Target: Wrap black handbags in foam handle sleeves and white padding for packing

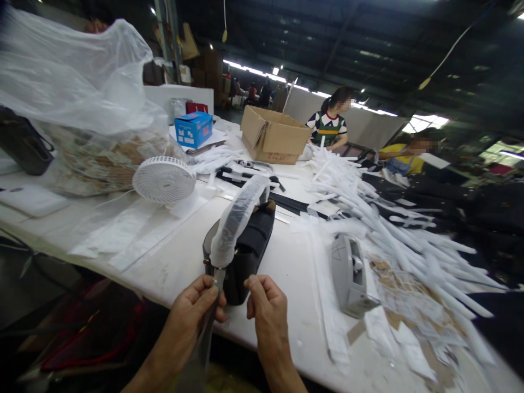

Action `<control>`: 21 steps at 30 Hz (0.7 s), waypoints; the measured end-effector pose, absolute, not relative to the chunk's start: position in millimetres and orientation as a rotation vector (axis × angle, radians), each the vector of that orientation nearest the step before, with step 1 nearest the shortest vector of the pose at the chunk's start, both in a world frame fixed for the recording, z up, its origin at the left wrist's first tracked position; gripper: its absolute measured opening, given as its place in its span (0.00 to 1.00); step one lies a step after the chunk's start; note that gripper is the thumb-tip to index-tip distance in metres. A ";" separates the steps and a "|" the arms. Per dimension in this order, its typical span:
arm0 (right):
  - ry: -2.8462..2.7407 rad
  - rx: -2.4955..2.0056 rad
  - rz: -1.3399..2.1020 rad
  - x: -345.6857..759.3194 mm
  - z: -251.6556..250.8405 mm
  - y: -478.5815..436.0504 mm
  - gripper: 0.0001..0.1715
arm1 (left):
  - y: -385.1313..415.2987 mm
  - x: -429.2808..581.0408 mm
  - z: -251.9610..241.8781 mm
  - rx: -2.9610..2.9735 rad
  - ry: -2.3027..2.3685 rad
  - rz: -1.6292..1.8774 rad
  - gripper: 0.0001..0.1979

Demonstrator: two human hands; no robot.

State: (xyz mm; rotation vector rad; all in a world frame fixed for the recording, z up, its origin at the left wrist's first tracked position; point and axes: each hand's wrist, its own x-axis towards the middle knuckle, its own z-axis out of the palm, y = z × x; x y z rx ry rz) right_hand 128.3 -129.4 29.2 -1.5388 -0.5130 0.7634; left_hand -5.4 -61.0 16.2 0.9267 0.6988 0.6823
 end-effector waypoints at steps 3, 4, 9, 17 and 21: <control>-0.566 -1.546 0.846 121.2 33.8 -126.7 0.26 | -63.8 -4.2 17.3 1.074 0.748 0.684 0.16; -0.579 -1.546 0.873 118.7 35.4 -124.6 0.26 | -64.3 -3.5 17.7 1.104 0.757 0.688 0.16; -0.541 -1.485 0.901 109.3 35.1 -115.3 0.22 | -64.6 -2.0 18.2 1.145 0.770 0.711 0.17; -0.435 -1.307 1.003 101.0 37.6 -114.6 0.18 | -67.2 -3.1 16.2 0.884 0.679 0.691 0.18; -0.306 -1.100 1.271 101.5 41.1 -112.4 0.22 | -63.1 -0.7 14.8 0.720 0.588 0.643 0.19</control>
